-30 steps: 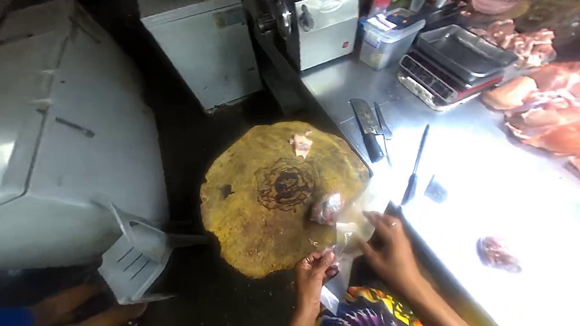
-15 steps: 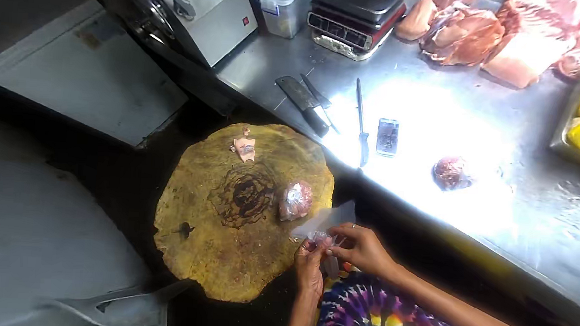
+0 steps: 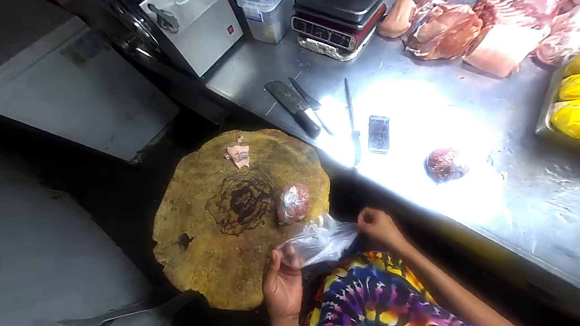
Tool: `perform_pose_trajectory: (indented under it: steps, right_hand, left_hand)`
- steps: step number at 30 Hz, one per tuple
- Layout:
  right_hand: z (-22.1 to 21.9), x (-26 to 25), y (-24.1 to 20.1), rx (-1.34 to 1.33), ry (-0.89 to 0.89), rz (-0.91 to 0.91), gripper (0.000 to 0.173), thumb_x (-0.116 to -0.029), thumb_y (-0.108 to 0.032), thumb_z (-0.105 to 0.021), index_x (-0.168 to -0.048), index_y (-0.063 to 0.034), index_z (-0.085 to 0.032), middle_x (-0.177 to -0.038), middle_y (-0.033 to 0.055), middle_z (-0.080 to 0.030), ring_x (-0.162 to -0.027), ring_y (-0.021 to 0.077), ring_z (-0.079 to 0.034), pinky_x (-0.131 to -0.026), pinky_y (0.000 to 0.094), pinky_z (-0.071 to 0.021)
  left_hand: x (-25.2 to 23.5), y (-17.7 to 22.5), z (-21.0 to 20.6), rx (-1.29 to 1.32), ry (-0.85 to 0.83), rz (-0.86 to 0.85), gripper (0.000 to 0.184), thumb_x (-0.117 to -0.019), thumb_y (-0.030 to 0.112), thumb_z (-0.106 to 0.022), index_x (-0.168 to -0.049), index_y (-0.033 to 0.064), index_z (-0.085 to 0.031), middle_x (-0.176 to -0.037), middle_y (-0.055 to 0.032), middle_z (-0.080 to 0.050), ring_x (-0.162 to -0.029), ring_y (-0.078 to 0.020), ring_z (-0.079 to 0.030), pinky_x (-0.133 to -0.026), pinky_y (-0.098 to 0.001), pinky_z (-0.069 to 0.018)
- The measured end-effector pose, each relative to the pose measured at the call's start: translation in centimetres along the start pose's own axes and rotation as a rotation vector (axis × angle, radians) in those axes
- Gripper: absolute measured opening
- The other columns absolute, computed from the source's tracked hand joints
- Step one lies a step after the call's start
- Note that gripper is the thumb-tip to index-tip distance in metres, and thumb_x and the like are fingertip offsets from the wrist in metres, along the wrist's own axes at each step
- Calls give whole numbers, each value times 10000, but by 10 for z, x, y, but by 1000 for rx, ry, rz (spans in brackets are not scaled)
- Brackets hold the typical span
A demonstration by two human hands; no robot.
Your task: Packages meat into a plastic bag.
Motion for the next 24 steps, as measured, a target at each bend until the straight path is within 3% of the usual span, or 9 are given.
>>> perform_pose_trajectory:
  steps: [3, 6, 9, 12, 15, 18, 21, 23, 24]
  right_hand:
    - [29, 21, -24, -281, -71, 290, 148, -913, -71, -648, -1037, -45, -725, -1041, 52, -727, -955, 117, -690, -868, 318, -576]
    - [8, 55, -79, -529, -396, 578, 283, -961, -11, -471, -971, -17, -754, -1068, 26, -758, -1036, 104, -698, -950, 327, -577]
    - [-33, 81, -121, -462, -607, 457, 210, -986, -24, -508, -1130, 57, -638, -977, 56, -701, -898, 26, -654, -823, 191, -544]
    - [-18, 92, -180, -350, -317, 34, 281, -1051, -31, -469, -1279, 69, -599, -1191, 168, -656, -1075, 124, -612, -999, 237, -455]
    - [-48, 27, -128, -421, -196, 279, 395, -1040, -180, -555, -1350, 64, -575, -1300, 174, -646, -1192, 124, -609, -1064, 249, -464]
    - [-74, 2, -100, -216, -299, 180, 405, -1035, -119, -578, -1374, 101, -552, -1409, 251, -577, -1335, 265, -540, -1148, 333, -388]
    - [-68, 26, -132, -61, -342, 132, 436, -1069, -85, -487, -1435, 149, -454, -1497, 324, -463, -1420, 384, -437, -1192, 413, -322]
    - [-65, 53, -171, 109, -333, -56, 455, -1112, -137, -425, -1537, 21, -388, -1607, 181, -390, -1494, 282, -358, -1224, 388, -266]
    - [-81, 26, -165, 120, -325, 115, 472, -1067, -142, -527, -1457, 115, -454, -1514, 302, -461, -1430, 400, -437, -1184, 477, -340]
  left_hand:
    - [-1, 14, -13, -270, -21, -48, 250, -1058, 180, -415, -1039, 132, -659, -1044, -71, -761, -768, -106, -725, -645, -244, -599]
    - [3, -8, -33, -408, -209, 54, 206, -1083, 160, -361, -1139, 103, -551, -1112, -94, -754, -707, -111, -717, -596, -245, -588]
    - [24, -38, -59, -448, -443, 230, 189, -1078, 247, -481, -1151, 89, -556, -942, -50, -726, -681, -100, -687, -626, -265, -596]
    - [44, -27, -57, -568, -548, 233, 138, -1067, 260, -530, -1080, 140, -596, -757, 29, -662, -599, -23, -610, -577, -197, -530]
    - [30, 26, -12, -810, -222, -126, 136, -1043, 150, -532, -1097, 69, -627, -919, -22, -736, -689, -41, -651, -625, -208, -551]
    - [31, 61, -4, -949, 33, -372, 261, -977, 50, -478, -1215, -42, -535, -1218, -99, -681, -981, -125, -673, -799, -268, -563]
    - [40, 25, -35, -736, -98, -125, 274, -1036, 68, -416, -1211, -22, -607, -1177, -116, -718, -969, -194, -728, -841, -347, -614]
    - [22, -20, -34, -536, -26, 189, 385, -1065, 89, -338, -1370, -71, -508, -1285, -200, -657, -1046, -281, -711, -911, -415, -587]
    - [3, -40, -19, -460, 86, 254, 392, -1088, 105, -321, -1420, -57, -452, -1298, -206, -630, -1057, -288, -693, -914, -419, -574]
Point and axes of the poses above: each hand's wrist, its own x-axis away from the middle knuckle, its own z-axis out of the back of the hand, y = z × x, the point moved 5 cm from there along -x, towards the middle knuckle
